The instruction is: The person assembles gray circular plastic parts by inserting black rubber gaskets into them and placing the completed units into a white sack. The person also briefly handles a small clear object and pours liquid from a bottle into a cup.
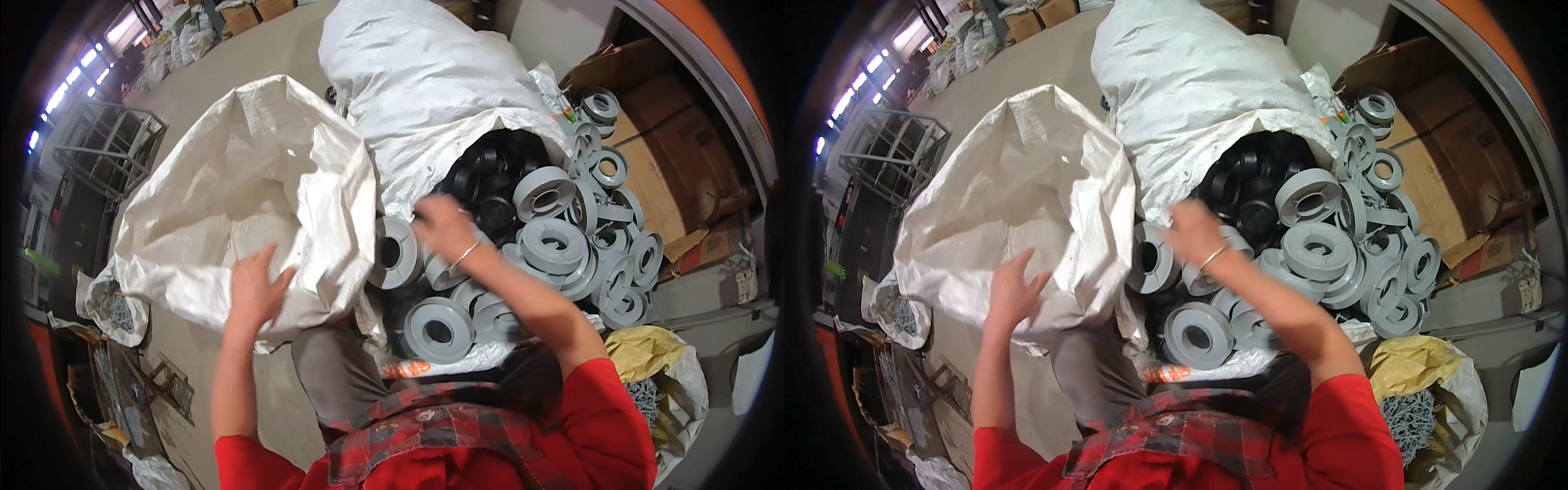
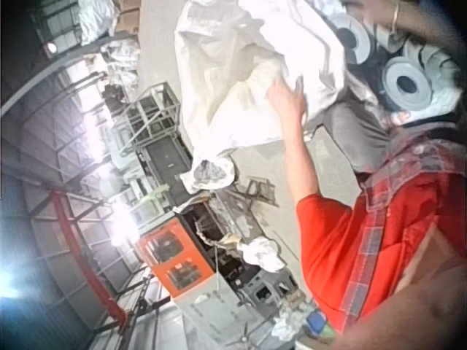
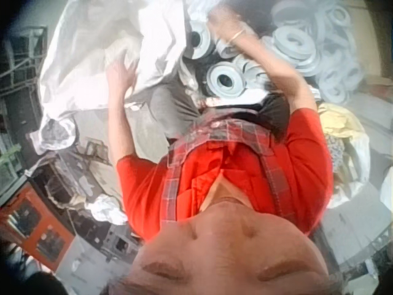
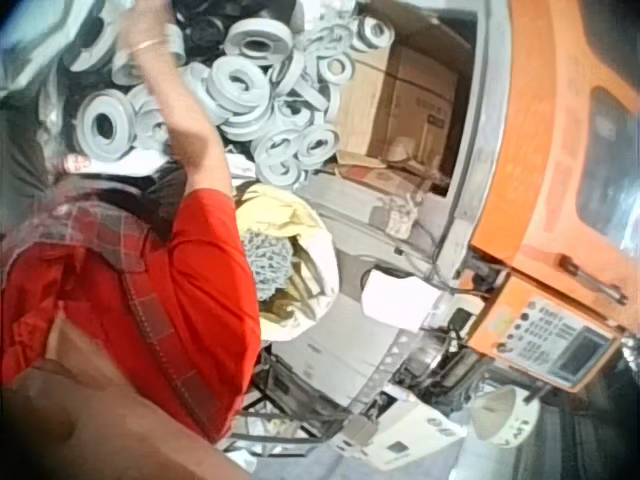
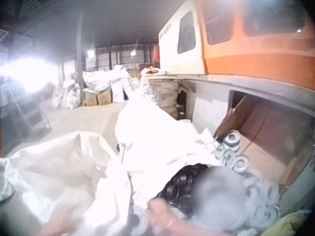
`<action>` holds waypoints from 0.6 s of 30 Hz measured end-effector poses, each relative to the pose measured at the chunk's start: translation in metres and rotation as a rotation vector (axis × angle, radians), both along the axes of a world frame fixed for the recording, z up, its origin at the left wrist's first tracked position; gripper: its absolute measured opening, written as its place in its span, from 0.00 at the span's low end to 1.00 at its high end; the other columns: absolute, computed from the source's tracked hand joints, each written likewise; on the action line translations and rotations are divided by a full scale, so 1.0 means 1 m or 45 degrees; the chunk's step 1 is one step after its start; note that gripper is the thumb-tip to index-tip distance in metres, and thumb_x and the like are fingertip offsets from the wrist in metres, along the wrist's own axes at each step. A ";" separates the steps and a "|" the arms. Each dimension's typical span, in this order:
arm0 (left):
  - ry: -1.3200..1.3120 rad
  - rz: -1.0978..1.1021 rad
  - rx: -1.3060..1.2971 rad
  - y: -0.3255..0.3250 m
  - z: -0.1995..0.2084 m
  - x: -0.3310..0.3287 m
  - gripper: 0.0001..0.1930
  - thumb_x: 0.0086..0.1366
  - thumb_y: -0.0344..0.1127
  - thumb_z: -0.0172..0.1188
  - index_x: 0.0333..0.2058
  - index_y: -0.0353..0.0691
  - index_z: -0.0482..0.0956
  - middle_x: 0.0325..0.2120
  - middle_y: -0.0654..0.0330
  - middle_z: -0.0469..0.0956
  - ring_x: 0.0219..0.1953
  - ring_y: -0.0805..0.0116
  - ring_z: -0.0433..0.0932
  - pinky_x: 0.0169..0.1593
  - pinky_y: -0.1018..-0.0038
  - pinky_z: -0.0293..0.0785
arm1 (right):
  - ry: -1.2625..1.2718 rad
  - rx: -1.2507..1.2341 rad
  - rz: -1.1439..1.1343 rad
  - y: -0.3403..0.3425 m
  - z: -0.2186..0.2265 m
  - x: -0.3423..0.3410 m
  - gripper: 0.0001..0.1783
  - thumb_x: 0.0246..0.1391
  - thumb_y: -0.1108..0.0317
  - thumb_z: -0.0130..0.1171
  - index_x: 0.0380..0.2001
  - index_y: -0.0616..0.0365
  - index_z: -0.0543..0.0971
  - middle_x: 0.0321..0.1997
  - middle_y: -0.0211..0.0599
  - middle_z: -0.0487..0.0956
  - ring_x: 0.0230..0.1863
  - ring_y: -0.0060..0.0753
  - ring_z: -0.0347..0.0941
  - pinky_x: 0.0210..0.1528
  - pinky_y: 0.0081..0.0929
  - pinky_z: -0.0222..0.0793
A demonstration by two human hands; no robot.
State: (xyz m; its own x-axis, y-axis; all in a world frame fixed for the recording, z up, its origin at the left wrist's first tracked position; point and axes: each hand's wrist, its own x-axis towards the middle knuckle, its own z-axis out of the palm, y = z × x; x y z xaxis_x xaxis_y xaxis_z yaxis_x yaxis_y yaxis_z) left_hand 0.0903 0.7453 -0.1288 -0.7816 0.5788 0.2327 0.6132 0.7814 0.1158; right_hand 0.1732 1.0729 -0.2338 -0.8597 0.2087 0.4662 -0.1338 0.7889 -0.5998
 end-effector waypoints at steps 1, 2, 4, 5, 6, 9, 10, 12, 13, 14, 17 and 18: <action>-0.194 -0.067 0.419 0.032 0.004 0.017 0.17 0.56 0.38 0.63 0.40 0.31 0.77 0.35 0.47 0.79 0.38 0.55 0.78 0.44 0.65 0.73 | -0.095 0.062 -0.222 0.026 0.008 -0.002 0.24 0.40 0.62 0.63 0.43 0.59 0.74 0.42 0.46 0.74 0.48 0.51 0.68 0.52 0.40 0.65; -0.639 -0.133 0.615 0.059 0.015 0.037 0.17 0.56 0.36 0.64 0.41 0.30 0.77 0.34 0.48 0.79 0.38 0.63 0.78 0.43 0.71 0.73 | -0.160 0.124 -0.385 0.046 0.008 -0.003 0.29 0.38 0.64 0.64 0.48 0.58 0.71 0.48 0.45 0.72 0.53 0.52 0.64 0.54 0.41 0.64; -1.265 -0.208 0.549 0.101 0.000 0.069 0.19 0.55 0.37 0.65 0.42 0.31 0.77 0.38 0.48 0.78 0.40 0.61 0.78 0.44 0.72 0.73 | -0.426 0.186 -0.543 0.073 0.000 -0.012 0.39 0.36 0.68 0.66 0.55 0.54 0.64 0.59 0.44 0.65 0.62 0.54 0.56 0.58 0.41 0.62; -1.093 -0.385 0.413 0.116 -0.035 0.072 0.27 0.51 0.40 0.67 0.46 0.29 0.73 0.39 0.46 0.77 0.40 0.54 0.78 0.49 0.67 0.71 | -0.645 0.185 -0.537 0.077 -0.005 -0.014 0.43 0.34 0.70 0.67 0.58 0.52 0.61 0.64 0.44 0.61 0.66 0.55 0.51 0.60 0.40 0.61; -0.851 -0.405 0.276 0.132 -0.071 0.071 0.31 0.50 0.40 0.68 0.49 0.28 0.69 0.38 0.44 0.76 0.40 0.51 0.77 0.52 0.64 0.69 | -0.680 0.126 -0.456 0.078 -0.008 -0.015 0.45 0.33 0.72 0.68 0.59 0.51 0.60 0.67 0.45 0.57 0.68 0.54 0.48 0.64 0.39 0.56; -0.379 -0.234 -0.040 0.161 -0.142 0.063 0.38 0.48 0.39 0.68 0.54 0.26 0.60 0.38 0.39 0.75 0.41 0.47 0.76 0.55 0.61 0.65 | -0.336 0.274 -0.309 0.104 -0.052 -0.021 0.45 0.31 0.74 0.69 0.58 0.51 0.61 0.66 0.47 0.57 0.67 0.54 0.51 0.64 0.39 0.56; -0.264 -0.129 -0.128 0.164 -0.151 0.060 0.39 0.48 0.38 0.68 0.54 0.26 0.57 0.39 0.38 0.74 0.41 0.47 0.76 0.55 0.60 0.64 | -0.290 0.268 -0.267 0.106 -0.056 -0.020 0.43 0.32 0.71 0.69 0.57 0.52 0.63 0.63 0.49 0.61 0.64 0.54 0.56 0.62 0.38 0.58; -0.571 -0.108 -0.148 0.164 -0.141 0.052 0.42 0.46 0.37 0.69 0.55 0.26 0.56 0.43 0.36 0.71 0.47 0.45 0.72 0.55 0.61 0.65 | -0.299 0.126 -0.246 0.099 -0.035 -0.009 0.42 0.33 0.67 0.69 0.55 0.55 0.64 0.59 0.48 0.64 0.61 0.54 0.59 0.61 0.38 0.60; -0.724 -0.096 -0.160 0.163 -0.136 0.048 0.43 0.45 0.36 0.69 0.56 0.25 0.55 0.45 0.36 0.70 0.50 0.44 0.70 0.54 0.61 0.66 | -0.301 0.055 -0.236 0.092 -0.016 0.000 0.41 0.33 0.65 0.69 0.55 0.56 0.64 0.58 0.48 0.65 0.59 0.54 0.61 0.60 0.38 0.60; -0.840 -0.048 -0.050 0.165 -0.133 0.047 0.41 0.45 0.35 0.67 0.55 0.24 0.57 0.43 0.36 0.72 0.49 0.44 0.71 0.54 0.61 0.66 | -0.248 -0.040 -0.234 0.086 0.006 0.013 0.42 0.33 0.59 0.69 0.54 0.58 0.65 0.52 0.49 0.67 0.54 0.52 0.65 0.57 0.37 0.63; -0.663 0.010 0.416 0.160 -0.105 0.060 0.36 0.48 0.42 0.63 0.51 0.23 0.63 0.41 0.32 0.71 0.46 0.41 0.71 0.51 0.57 0.67 | -0.225 -0.336 -0.245 0.069 0.039 0.042 0.42 0.31 0.57 0.70 0.52 0.59 0.66 0.49 0.50 0.67 0.51 0.50 0.67 0.54 0.35 0.65; -0.744 0.010 0.590 0.152 -0.094 0.061 0.36 0.47 0.47 0.62 0.47 0.22 0.66 0.45 0.31 0.69 0.49 0.39 0.70 0.52 0.59 0.66 | -0.272 -0.464 -0.211 0.063 0.049 0.054 0.42 0.29 0.55 0.71 0.50 0.59 0.67 0.46 0.50 0.66 0.48 0.47 0.68 0.52 0.34 0.65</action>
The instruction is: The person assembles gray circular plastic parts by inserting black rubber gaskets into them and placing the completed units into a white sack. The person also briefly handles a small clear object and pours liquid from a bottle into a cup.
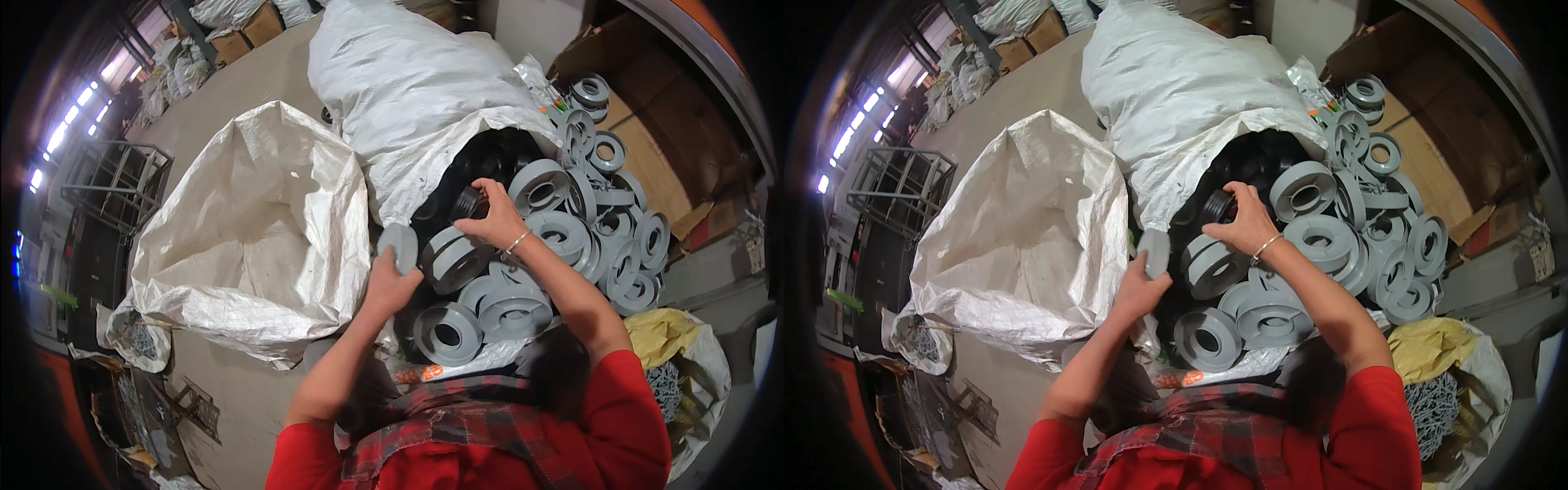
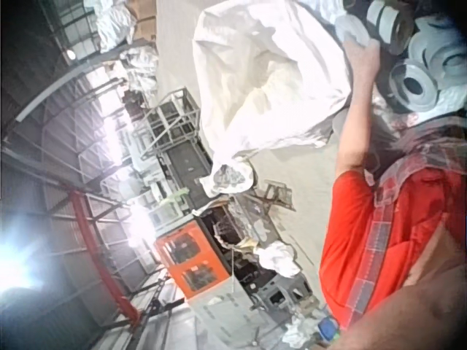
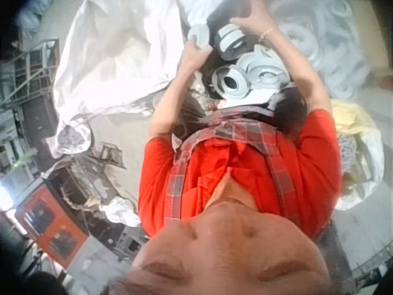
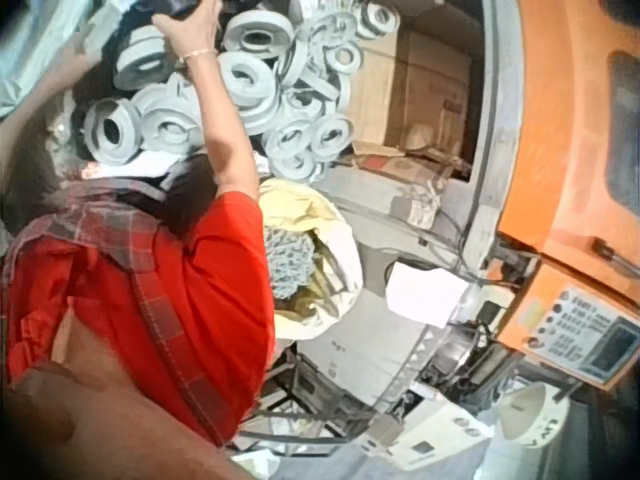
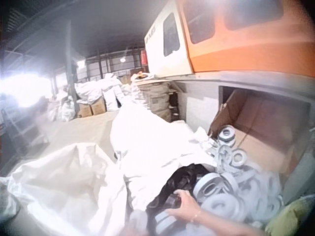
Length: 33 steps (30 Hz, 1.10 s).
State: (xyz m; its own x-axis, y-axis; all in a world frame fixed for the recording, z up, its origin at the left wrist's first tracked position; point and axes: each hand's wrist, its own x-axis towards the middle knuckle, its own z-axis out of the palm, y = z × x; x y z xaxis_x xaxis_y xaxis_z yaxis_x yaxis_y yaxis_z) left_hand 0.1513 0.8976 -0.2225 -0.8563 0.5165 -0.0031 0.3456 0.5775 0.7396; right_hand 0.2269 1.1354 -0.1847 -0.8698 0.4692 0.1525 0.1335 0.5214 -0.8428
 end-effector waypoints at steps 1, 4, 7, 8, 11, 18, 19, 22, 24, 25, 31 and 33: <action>-0.122 0.041 0.113 -0.009 0.009 0.000 0.31 0.49 0.44 0.64 0.46 0.24 0.69 0.44 0.37 0.73 0.47 0.50 0.74 0.49 0.64 0.69 | 0.021 0.043 0.043 -0.008 0.002 0.007 0.41 0.29 0.57 0.73 0.49 0.58 0.67 0.43 0.41 0.65 0.42 0.35 0.68 0.46 0.28 0.68; -0.758 0.157 0.651 -0.015 0.049 0.019 0.17 0.56 0.33 0.62 0.43 0.31 0.75 0.37 0.58 0.78 0.38 0.71 0.76 0.44 0.73 0.73 | 0.092 -0.025 0.133 -0.029 0.002 0.032 0.41 0.27 0.57 0.73 0.48 0.57 0.67 0.44 0.39 0.62 0.40 0.34 0.66 0.42 0.26 0.69; -1.066 0.209 0.928 -0.014 0.060 0.044 0.17 0.59 0.34 0.61 0.44 0.31 0.74 0.36 0.57 0.78 0.39 0.69 0.77 0.44 0.70 0.74 | 0.126 0.110 0.234 -0.059 0.003 0.043 0.42 0.26 0.57 0.73 0.48 0.59 0.68 0.44 0.45 0.63 0.45 0.43 0.66 0.50 0.31 0.66; -1.142 0.040 1.005 -0.020 0.057 0.046 0.20 0.60 0.36 0.60 0.48 0.32 0.71 0.41 0.57 0.76 0.43 0.66 0.76 0.48 0.67 0.74 | 0.080 0.071 0.263 -0.071 0.008 0.045 0.42 0.26 0.56 0.72 0.48 0.61 0.69 0.46 0.47 0.64 0.49 0.47 0.65 0.54 0.33 0.63; -1.138 0.031 0.996 -0.029 0.057 0.066 0.24 0.61 0.37 0.59 0.53 0.33 0.66 0.46 0.56 0.73 0.45 0.65 0.75 0.50 0.66 0.73 | 0.026 0.109 0.345 -0.092 0.009 0.054 0.44 0.26 0.58 0.71 0.50 0.64 0.67 0.46 0.49 0.64 0.50 0.51 0.64 0.54 0.35 0.63; -1.223 -0.172 0.737 -0.043 0.063 0.067 0.22 0.63 0.40 0.58 0.51 0.31 0.68 0.42 0.57 0.75 0.41 0.69 0.75 0.46 0.71 0.72 | 0.142 0.482 0.589 -0.094 0.018 0.081 0.39 0.26 0.66 0.70 0.47 0.61 0.66 0.44 0.45 0.67 0.47 0.53 0.64 0.49 0.40 0.65; -1.274 -0.182 0.735 -0.044 0.065 0.067 0.23 0.63 0.40 0.58 0.51 0.31 0.68 0.42 0.57 0.75 0.42 0.69 0.75 0.46 0.71 0.72 | 0.169 0.562 0.626 -0.094 0.018 0.084 0.39 0.26 0.66 0.70 0.47 0.61 0.66 0.44 0.45 0.67 0.47 0.53 0.64 0.49 0.40 0.66; -1.410 -0.244 0.788 -0.040 0.070 0.070 0.24 0.64 0.43 0.57 0.52 0.31 0.67 0.46 0.57 0.74 0.45 0.69 0.74 0.48 0.70 0.71 | 0.208 0.637 0.675 -0.091 0.022 0.091 0.39 0.27 0.67 0.70 0.48 0.61 0.67 0.45 0.46 0.68 0.48 0.52 0.64 0.50 0.39 0.66; -1.373 -0.265 0.881 -0.038 0.069 0.078 0.25 0.64 0.44 0.56 0.53 0.32 0.67 0.47 0.57 0.73 0.46 0.69 0.73 0.50 0.70 0.70 | 0.159 0.375 0.536 -0.091 0.020 0.092 0.39 0.27 0.69 0.69 0.49 0.62 0.67 0.45 0.47 0.68 0.49 0.52 0.65 0.52 0.38 0.65; -1.354 -0.275 0.927 -0.038 0.068 0.083 0.25 0.65 0.45 0.56 0.53 0.32 0.66 0.47 0.57 0.73 0.46 0.68 0.73 0.50 0.69 0.70 | 0.134 0.244 0.467 -0.092 0.018 0.092 0.39 0.28 0.69 0.69 0.50 0.62 0.67 0.45 0.48 0.69 0.49 0.52 0.65 0.52 0.38 0.65; -0.634 -0.441 0.274 -0.047 0.067 0.096 0.28 0.68 0.44 0.49 0.60 0.34 0.59 0.50 0.58 0.71 0.51 0.68 0.69 0.54 0.72 0.65 | -0.119 -1.644 0.198 -0.096 0.009 0.082 0.27 0.48 0.60 0.63 0.50 0.61 0.71 0.40 0.38 0.77 0.40 0.31 0.76 0.45 0.30 0.73; 0.573 -0.930 -0.036 -0.050 0.071 0.083 0.31 0.64 0.39 0.56 0.62 0.35 0.57 0.54 0.58 0.67 0.56 0.68 0.64 0.58 0.72 0.61 | -0.037 -2.480 0.289 -0.087 0.004 0.086 0.25 0.49 0.63 0.62 0.49 0.61 0.71 0.40 0.38 0.77 0.41 0.30 0.76 0.45 0.29 0.73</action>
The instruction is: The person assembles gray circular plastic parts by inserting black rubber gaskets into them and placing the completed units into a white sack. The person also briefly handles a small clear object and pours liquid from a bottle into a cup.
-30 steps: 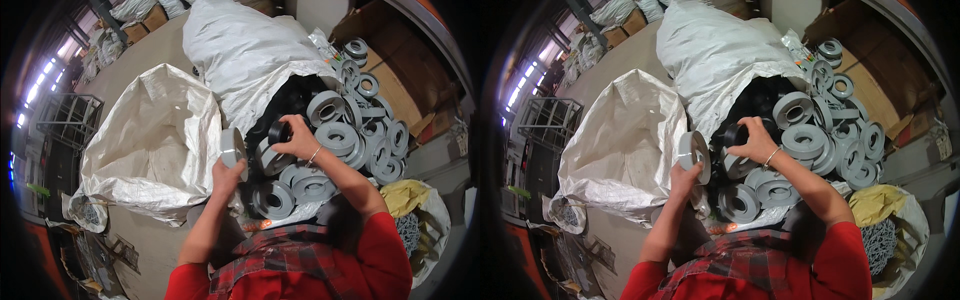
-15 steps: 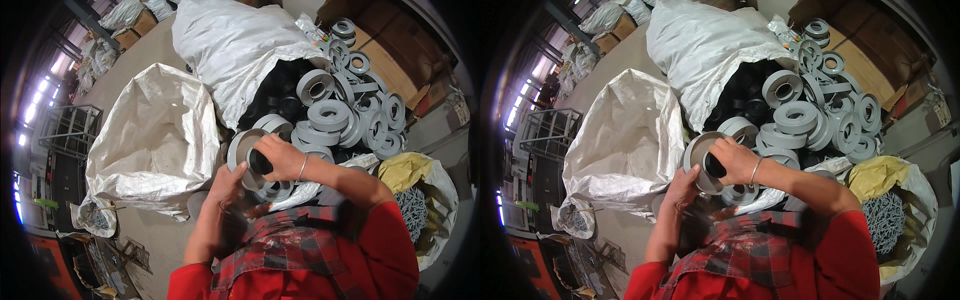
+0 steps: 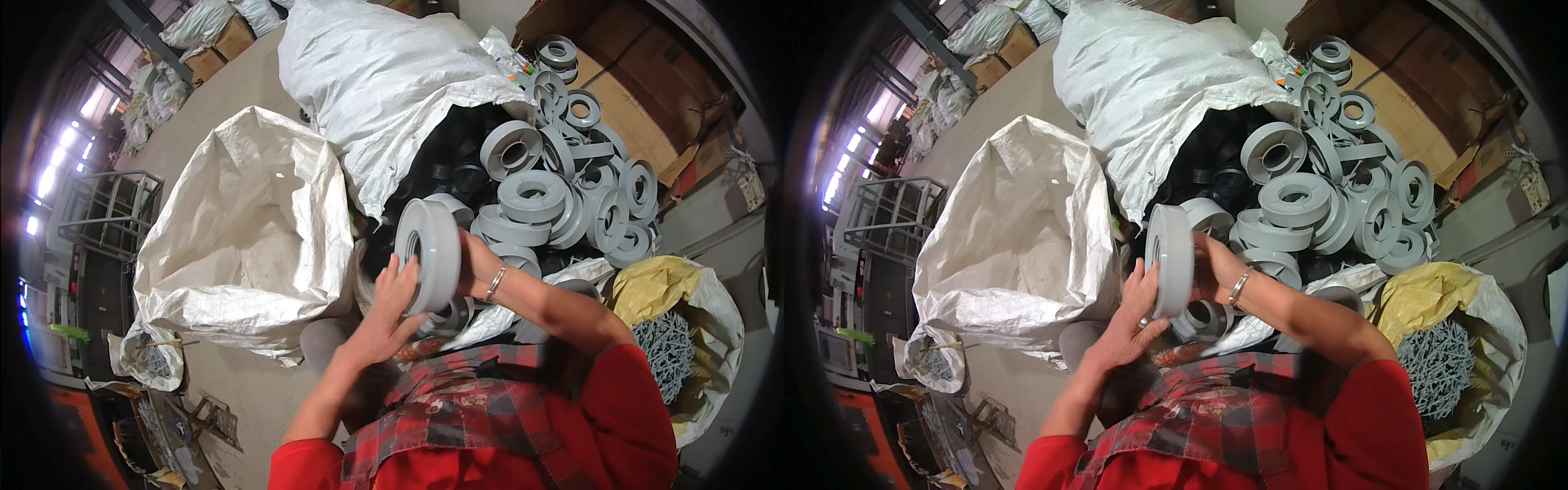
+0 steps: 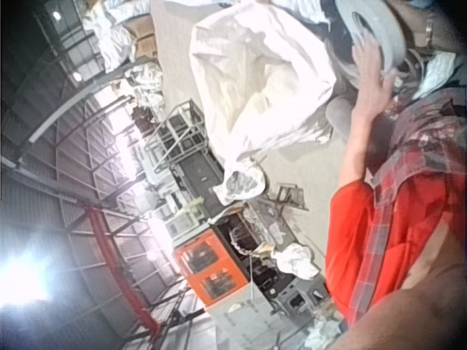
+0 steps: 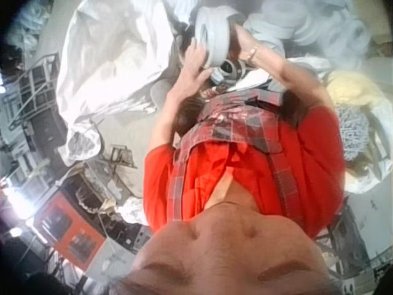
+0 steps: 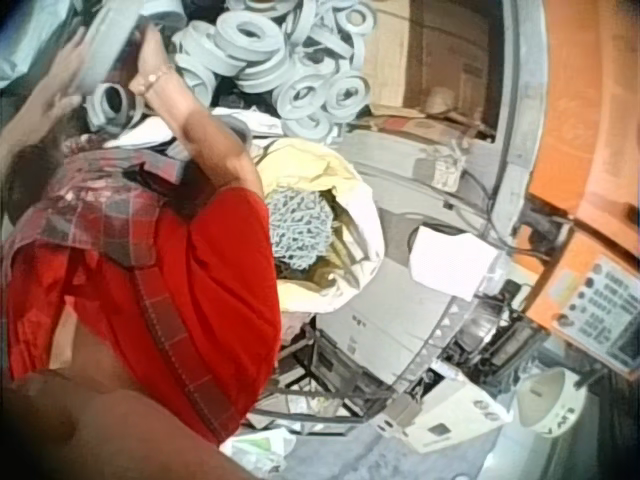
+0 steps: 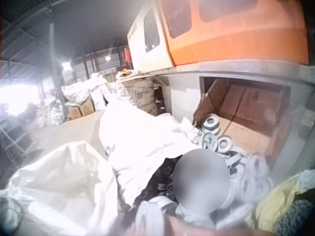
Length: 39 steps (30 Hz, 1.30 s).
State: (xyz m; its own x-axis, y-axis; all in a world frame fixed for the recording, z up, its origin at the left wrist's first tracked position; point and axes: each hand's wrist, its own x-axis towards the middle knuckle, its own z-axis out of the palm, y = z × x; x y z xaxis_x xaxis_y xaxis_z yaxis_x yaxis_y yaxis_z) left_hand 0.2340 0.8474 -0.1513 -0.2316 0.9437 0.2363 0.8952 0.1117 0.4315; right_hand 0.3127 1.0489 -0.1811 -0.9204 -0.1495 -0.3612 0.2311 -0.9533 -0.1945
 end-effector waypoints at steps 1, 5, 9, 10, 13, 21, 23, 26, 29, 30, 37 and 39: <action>-0.068 -0.068 -0.083 -0.007 -0.006 -0.009 0.35 0.58 0.31 0.61 0.62 0.35 0.56 0.59 0.53 0.62 0.61 0.63 0.60 0.62 0.70 0.56 | 0.117 0.144 -0.026 0.001 -0.002 0.003 0.25 0.51 0.57 0.59 0.50 0.61 0.71 0.42 0.38 0.77 0.43 0.30 0.75 0.48 0.31 0.72; -1.384 0.104 -0.052 -0.020 -0.012 -0.002 0.36 0.53 0.23 0.60 0.61 0.33 0.57 0.60 0.44 0.59 0.62 0.47 0.59 0.63 0.64 0.55 | 0.553 1.803 -0.094 -0.011 -0.025 -0.007 0.30 0.56 0.43 0.47 0.52 0.56 0.71 0.48 0.36 0.76 0.48 0.33 0.74 0.49 0.37 0.71; -0.263 -0.106 0.150 -0.023 -0.006 -0.007 0.32 0.51 0.19 0.58 0.57 0.30 0.62 0.57 0.44 0.63 0.60 0.45 0.62 0.63 0.61 0.56 | 0.117 0.320 0.197 -0.018 -0.019 -0.011 0.31 0.55 0.41 0.48 0.52 0.53 0.72 0.47 0.38 0.77 0.47 0.34 0.75 0.44 0.36 0.74; -0.134 -0.058 0.152 -0.033 -0.003 -0.016 0.33 0.51 0.19 0.59 0.58 0.30 0.61 0.57 0.44 0.63 0.60 0.44 0.61 0.63 0.60 0.56 | 0.161 0.575 0.334 -0.014 -0.028 -0.012 0.33 0.56 0.37 0.44 0.50 0.55 0.72 0.48 0.39 0.76 0.47 0.32 0.74 0.44 0.38 0.74; 0.172 0.293 0.180 -0.057 0.011 -0.039 0.36 0.50 0.20 0.61 0.59 0.31 0.60 0.60 0.43 0.60 0.62 0.44 0.59 0.64 0.59 0.54 | 0.126 2.137 0.193 0.035 -0.017 -0.028 0.33 0.48 0.41 0.55 0.48 0.58 0.72 0.44 0.46 0.76 0.45 0.44 0.73 0.44 0.39 0.71; 0.141 0.184 -0.054 -0.016 0.008 -0.034 0.37 0.46 0.29 0.66 0.58 0.41 0.64 0.62 0.50 0.56 0.65 0.44 0.51 0.65 0.54 0.47 | 0.565 3.516 0.170 0.073 -0.062 -0.082 0.27 0.34 0.63 0.66 0.40 0.58 0.68 0.35 0.41 0.73 0.41 0.45 0.72 0.35 0.39 0.71; 0.379 -0.012 -0.240 0.002 -0.005 -0.025 0.32 0.47 0.27 0.60 0.56 0.44 0.68 0.61 0.55 0.58 0.65 0.49 0.52 0.65 0.54 0.47 | 0.559 3.438 0.191 0.073 -0.028 -0.088 0.26 0.34 0.61 0.64 0.38 0.60 0.70 0.30 0.42 0.74 0.35 0.44 0.74 0.33 0.39 0.70; 0.635 -0.071 -0.233 0.030 -0.015 -0.027 0.32 0.49 0.26 0.57 0.57 0.50 0.66 0.58 0.62 0.64 0.64 0.55 0.56 0.65 0.51 0.46 | 0.416 3.038 0.446 0.078 0.013 -0.095 0.24 0.39 0.54 0.64 0.34 0.62 0.73 0.26 0.44 0.77 0.29 0.38 0.77 0.34 0.33 0.72; 0.364 0.040 -0.087 0.043 -0.001 -0.043 0.30 0.47 0.23 0.58 0.53 0.43 0.69 0.40 0.58 0.74 0.50 0.61 0.71 0.59 0.60 0.58 | -0.101 2.055 0.377 0.100 0.027 -0.102 0.27 0.43 0.47 0.65 0.33 0.63 0.76 0.26 0.42 0.79 0.28 0.29 0.77 0.32 0.29 0.74; -0.014 0.219 0.054 0.042 -0.004 -0.042 0.29 0.47 0.24 0.59 0.53 0.42 0.69 0.40 0.58 0.74 0.48 0.64 0.72 0.56 0.64 0.62 | -0.079 2.365 0.234 0.128 0.004 -0.104 0.23 0.43 0.53 0.65 0.36 0.61 0.77 0.28 0.40 0.79 0.31 0.35 0.77 0.35 0.34 0.74; -1.611 0.864 0.492 0.022 -0.017 -0.045 0.18 0.59 0.32 0.61 0.48 0.34 0.74 0.33 0.61 0.78 0.37 0.76 0.74 0.42 0.77 0.70 | -0.101 3.579 0.760 0.139 -0.079 -0.085 0.11 0.42 0.64 0.63 0.32 0.54 0.81 0.38 0.38 0.78 0.48 0.42 0.69 0.45 0.38 0.68; -1.786 0.916 0.561 0.026 -0.017 -0.040 0.17 0.60 0.33 0.60 0.47 0.33 0.73 0.38 0.58 0.77 0.39 0.70 0.76 0.45 0.74 0.71 | 0.110 3.275 0.222 0.115 -0.061 -0.078 0.10 0.43 0.64 0.63 0.30 0.55 0.81 0.36 0.36 0.78 0.47 0.44 0.69 0.48 0.42 0.66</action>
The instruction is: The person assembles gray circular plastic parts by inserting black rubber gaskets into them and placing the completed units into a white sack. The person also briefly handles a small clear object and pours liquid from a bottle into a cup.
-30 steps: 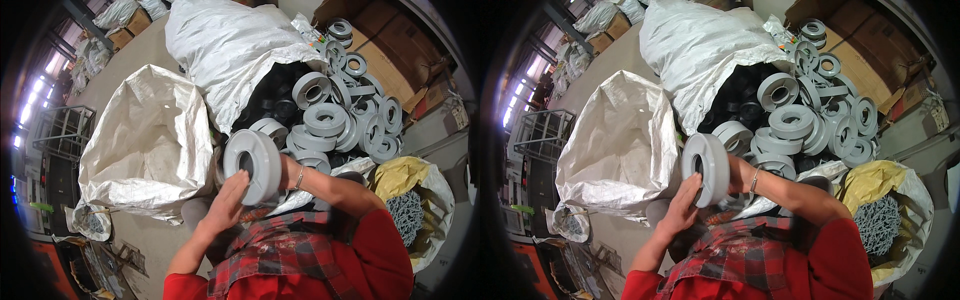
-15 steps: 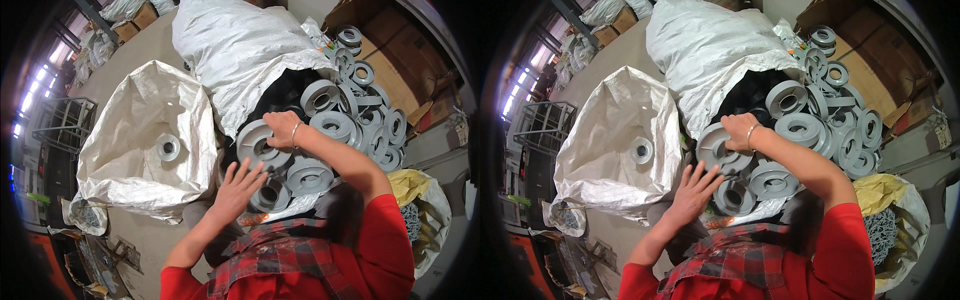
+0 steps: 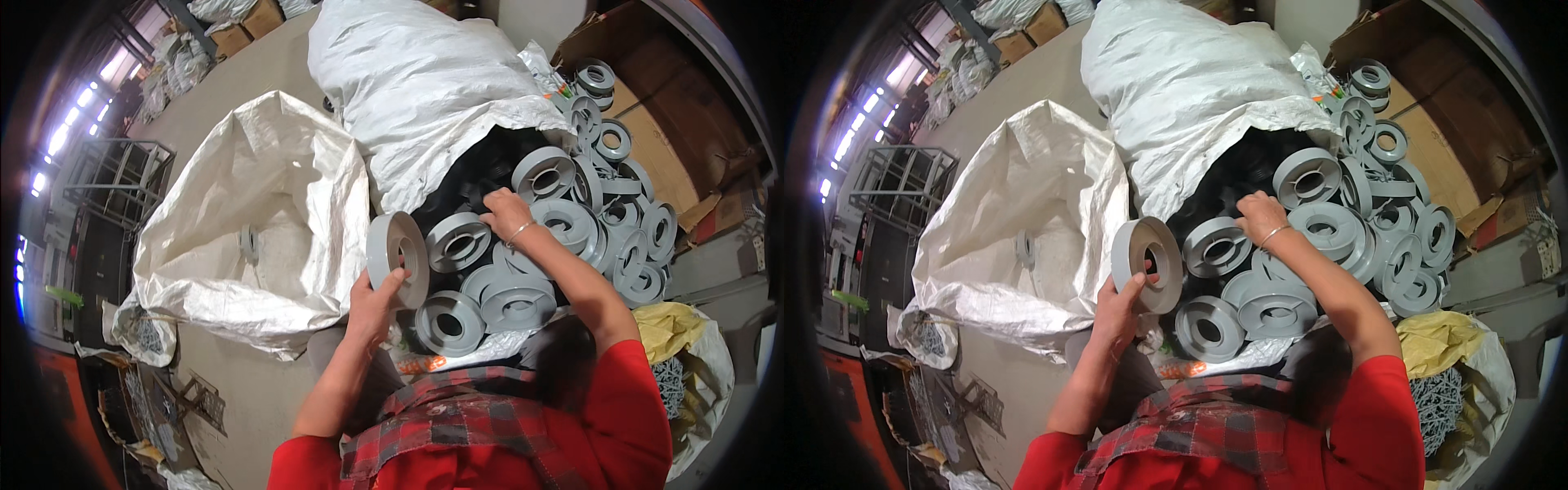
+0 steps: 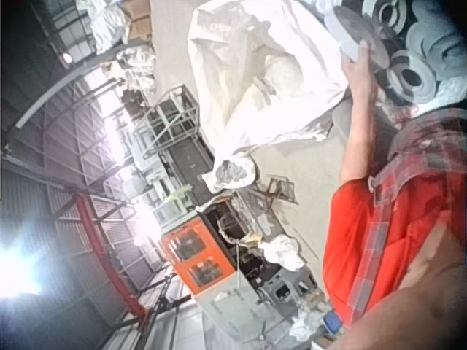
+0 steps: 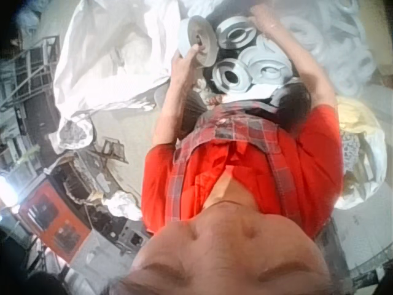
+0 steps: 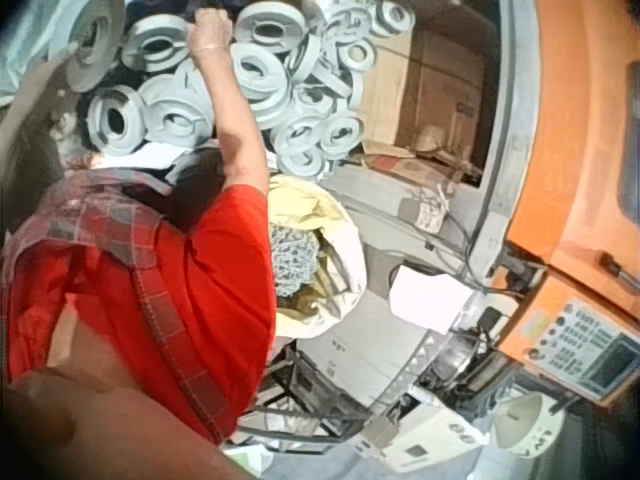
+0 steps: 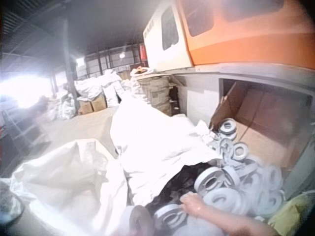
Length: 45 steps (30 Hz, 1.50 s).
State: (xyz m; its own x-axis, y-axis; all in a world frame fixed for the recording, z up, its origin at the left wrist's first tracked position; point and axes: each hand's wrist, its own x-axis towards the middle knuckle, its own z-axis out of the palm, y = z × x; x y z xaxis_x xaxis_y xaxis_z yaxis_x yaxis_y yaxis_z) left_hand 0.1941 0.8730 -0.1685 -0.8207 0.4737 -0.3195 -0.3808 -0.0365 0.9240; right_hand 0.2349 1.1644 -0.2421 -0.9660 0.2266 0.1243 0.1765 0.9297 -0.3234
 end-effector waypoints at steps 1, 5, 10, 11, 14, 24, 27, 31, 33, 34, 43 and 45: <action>-0.083 0.018 0.072 -0.001 -0.004 0.000 0.18 0.61 0.32 0.57 0.48 0.31 0.71 0.39 0.57 0.77 0.42 0.68 0.76 0.46 0.70 0.72 | 0.209 -0.202 0.013 -0.017 0.010 0.004 0.10 0.43 0.63 0.63 0.28 0.55 0.80 0.35 0.35 0.78 0.48 0.45 0.69 0.51 0.42 0.65; -0.353 -0.040 0.379 0.011 -0.013 0.009 0.18 0.66 0.33 0.49 0.50 0.28 0.67 0.43 0.54 0.75 0.49 0.61 0.74 0.53 0.63 0.71 | 0.562 -0.393 0.554 -0.083 0.048 0.033 0.09 0.45 0.68 0.62 0.25 0.64 0.77 0.52 0.52 0.71 0.57 0.55 0.64 0.61 0.40 0.59; -0.280 -0.080 0.379 0.011 -0.013 0.027 0.20 0.65 0.37 0.50 0.51 0.29 0.67 0.46 0.55 0.74 0.49 0.62 0.74 0.56 0.64 0.68 | 0.285 -0.717 0.299 -0.098 0.072 0.049 0.41 0.37 0.62 0.67 0.55 0.65 0.63 0.55 0.58 0.64 0.57 0.58 0.60 0.59 0.40 0.58; -0.247 -0.087 0.347 0.009 -0.012 0.030 0.20 0.65 0.37 0.51 0.51 0.29 0.67 0.46 0.55 0.74 0.48 0.63 0.74 0.55 0.65 0.68 | 0.229 -0.616 0.296 -0.100 0.077 0.052 0.42 0.36 0.62 0.67 0.55 0.65 0.62 0.53 0.56 0.64 0.56 0.57 0.60 0.59 0.41 0.59; -0.221 -0.235 0.227 0.001 -0.002 0.031 0.20 0.64 0.36 0.53 0.51 0.30 0.67 0.46 0.55 0.74 0.47 0.65 0.74 0.54 0.67 0.69 | 0.166 -0.360 0.341 -0.106 0.088 0.062 0.42 0.31 0.66 0.69 0.53 0.65 0.62 0.46 0.48 0.63 0.51 0.56 0.59 0.55 0.41 0.63; -0.348 -0.546 0.277 -0.014 0.003 0.025 0.19 0.62 0.35 0.56 0.49 0.30 0.69 0.43 0.57 0.75 0.42 0.70 0.74 0.47 0.72 0.71 | 0.359 -0.237 0.775 -0.097 0.088 0.077 0.42 0.22 0.76 0.67 0.49 0.61 0.65 0.48 0.45 0.65 0.52 0.51 0.60 0.44 0.35 0.72; -0.206 -0.413 0.327 -0.012 -0.009 0.045 0.19 0.62 0.32 0.57 0.49 0.31 0.68 0.43 0.58 0.74 0.43 0.71 0.74 0.48 0.72 0.70 | 0.561 -0.329 0.548 -0.105 0.071 0.076 0.35 0.32 0.70 0.67 0.49 0.64 0.66 0.43 0.47 0.69 0.46 0.49 0.67 0.37 0.31 0.74; 0.158 -0.443 0.186 -0.015 -0.009 0.048 0.21 0.62 0.32 0.58 0.52 0.32 0.65 0.47 0.56 0.73 0.48 0.68 0.72 0.52 0.69 0.68 | -0.389 -1.735 -0.183 -0.109 0.088 0.062 0.36 0.50 0.49 0.60 0.47 0.74 0.65 0.28 0.49 0.76 0.25 0.41 0.76 0.26 0.25 0.74; 0.184 -0.416 0.201 -0.016 -0.003 0.047 0.22 0.62 0.32 0.58 0.53 0.32 0.65 0.48 0.56 0.72 0.49 0.67 0.71 0.53 0.69 0.66 | -0.900 -2.071 -0.172 -0.089 0.072 0.060 0.44 0.53 0.37 0.50 0.45 0.78 0.65 0.21 0.48 0.77 0.16 0.35 0.75 0.19 0.22 0.71; 0.103 -0.384 0.293 -0.019 -0.001 0.044 0.22 0.62 0.32 0.57 0.53 0.32 0.65 0.48 0.57 0.72 0.49 0.68 0.71 0.53 0.70 0.66 | -0.301 -1.270 0.104 -0.097 0.063 0.064 0.43 0.54 0.37 0.49 0.45 0.77 0.65 0.20 0.49 0.77 0.15 0.35 0.75 0.17 0.23 0.71; 1.289 -0.020 -0.561 -0.073 0.029 -0.010 0.35 0.57 0.32 0.62 0.60 0.27 0.56 0.60 0.41 0.59 0.62 0.52 0.60 0.62 0.63 0.55 | -0.193 -0.549 0.257 -0.099 0.039 0.013 0.30 0.51 0.51 0.58 0.51 0.61 0.68 0.35 0.50 0.78 0.36 0.46 0.77 0.36 0.37 0.75; 1.746 0.362 -0.464 -0.050 0.060 -0.028 0.51 0.54 0.35 0.64 0.65 0.33 0.34 0.67 0.46 0.34 0.69 0.54 0.36 0.68 0.65 0.31 | -0.084 0.053 -0.006 -0.063 0.009 -0.007 0.27 0.47 0.59 0.61 0.49 0.58 0.69 0.41 0.46 0.77 0.44 0.49 0.73 0.44 0.41 0.72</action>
